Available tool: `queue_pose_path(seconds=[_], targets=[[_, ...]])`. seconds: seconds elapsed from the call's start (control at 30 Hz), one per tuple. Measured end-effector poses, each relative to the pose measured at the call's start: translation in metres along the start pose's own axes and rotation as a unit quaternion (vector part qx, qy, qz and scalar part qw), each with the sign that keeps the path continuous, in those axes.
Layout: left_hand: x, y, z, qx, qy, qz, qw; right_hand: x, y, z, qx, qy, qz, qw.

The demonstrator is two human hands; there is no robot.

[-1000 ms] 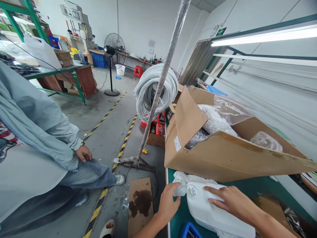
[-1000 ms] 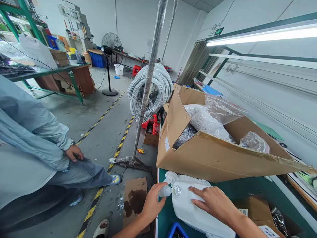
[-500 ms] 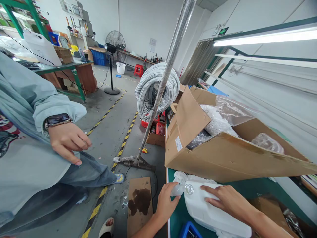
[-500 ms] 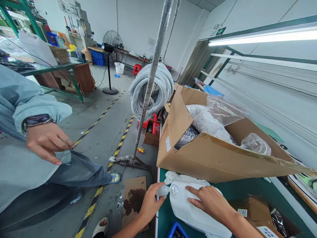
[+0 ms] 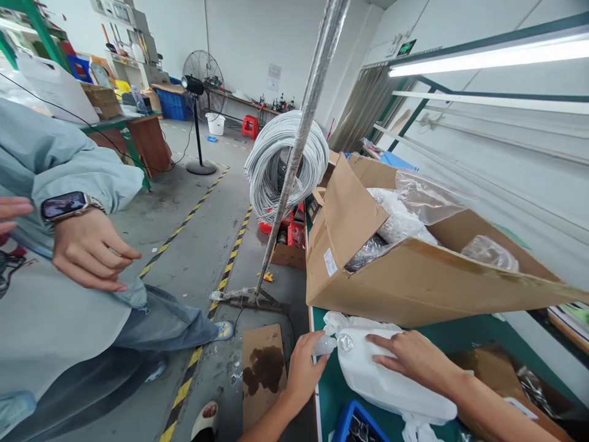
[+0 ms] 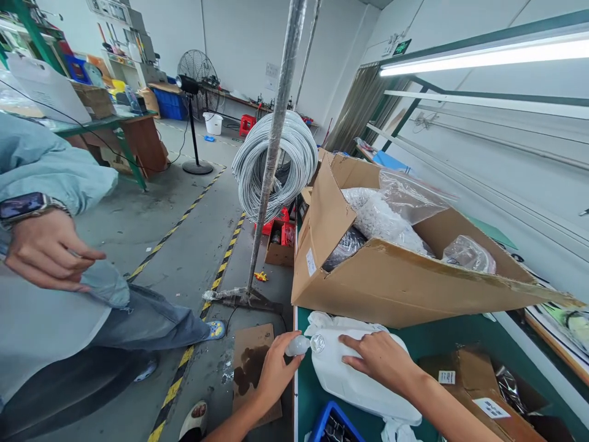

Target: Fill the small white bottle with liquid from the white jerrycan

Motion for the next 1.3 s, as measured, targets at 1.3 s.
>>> queue_pose_path(seconds=[1.3], targets=[[0.006,-0.02,-0.017,0.006,0.011,0.011,1.0,0.031,-0.022,-0.008,-0.037,-0.013,-0.006,0.999]])
Point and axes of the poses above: each hand's wrist, its own x-axis towards the middle knuckle, its own z-axis out of the palm, y = z × x, the point moved 7 cm from there along x, towards the middle knuckle, and after that the axes turned 8 degrees about -z, right-handed, at the moved point
